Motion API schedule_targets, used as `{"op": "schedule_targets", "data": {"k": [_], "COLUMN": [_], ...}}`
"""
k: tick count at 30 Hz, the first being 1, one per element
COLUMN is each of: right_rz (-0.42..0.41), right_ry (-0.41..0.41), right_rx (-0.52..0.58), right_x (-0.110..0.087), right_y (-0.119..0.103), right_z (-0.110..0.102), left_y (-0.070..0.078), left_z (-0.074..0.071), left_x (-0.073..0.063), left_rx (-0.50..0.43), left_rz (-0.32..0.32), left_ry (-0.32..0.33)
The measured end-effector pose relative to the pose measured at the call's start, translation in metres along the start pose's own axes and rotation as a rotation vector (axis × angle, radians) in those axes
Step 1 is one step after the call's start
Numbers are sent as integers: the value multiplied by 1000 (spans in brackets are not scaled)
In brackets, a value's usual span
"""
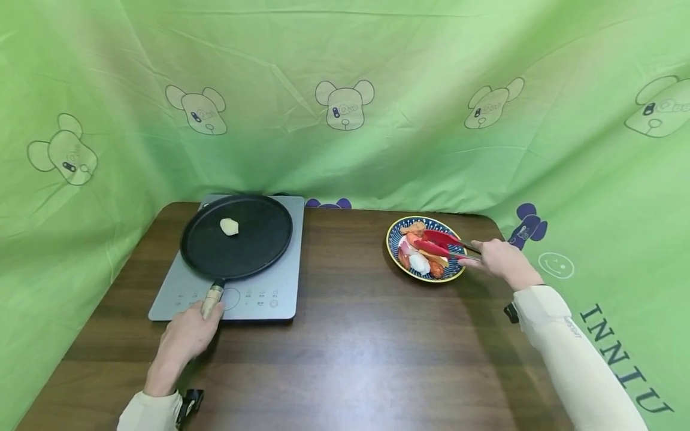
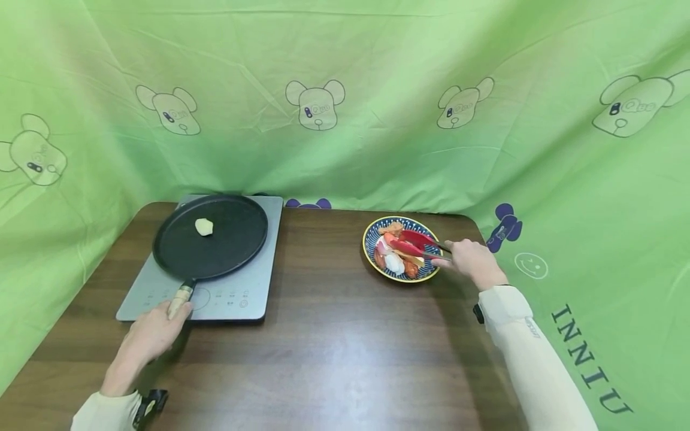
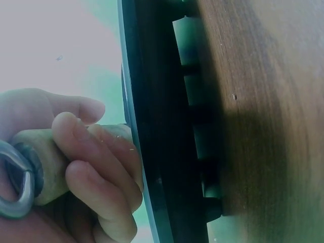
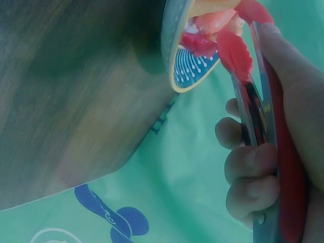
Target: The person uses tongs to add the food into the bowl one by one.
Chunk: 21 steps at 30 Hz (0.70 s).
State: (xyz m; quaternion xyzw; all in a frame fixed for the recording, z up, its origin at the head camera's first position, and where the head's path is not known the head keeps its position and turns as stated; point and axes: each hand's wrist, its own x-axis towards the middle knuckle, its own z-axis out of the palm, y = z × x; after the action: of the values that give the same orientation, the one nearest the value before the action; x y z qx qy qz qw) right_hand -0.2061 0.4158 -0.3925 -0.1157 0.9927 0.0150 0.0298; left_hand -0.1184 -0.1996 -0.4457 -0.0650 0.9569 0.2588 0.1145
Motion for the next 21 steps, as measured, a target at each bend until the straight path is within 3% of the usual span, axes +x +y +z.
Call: {"op": "schedule_targets", "data": {"k": [10, 14, 21], "right_rz": [11, -7, -54], "right_ry": [19, 41, 10], "right_rx": [-36, -59, -20], "right_x": [-1, -3, 0], "right_y": [2, 3, 7], "right_z": [-3, -7, -7], "left_y": [0, 0, 0], "left_z": [0, 0, -1], "left_x": [0, 1, 1], "left_rx": [-9, -7, -2], "left_rz": [9, 14, 12], "left_ry": [5, 7, 8]}}
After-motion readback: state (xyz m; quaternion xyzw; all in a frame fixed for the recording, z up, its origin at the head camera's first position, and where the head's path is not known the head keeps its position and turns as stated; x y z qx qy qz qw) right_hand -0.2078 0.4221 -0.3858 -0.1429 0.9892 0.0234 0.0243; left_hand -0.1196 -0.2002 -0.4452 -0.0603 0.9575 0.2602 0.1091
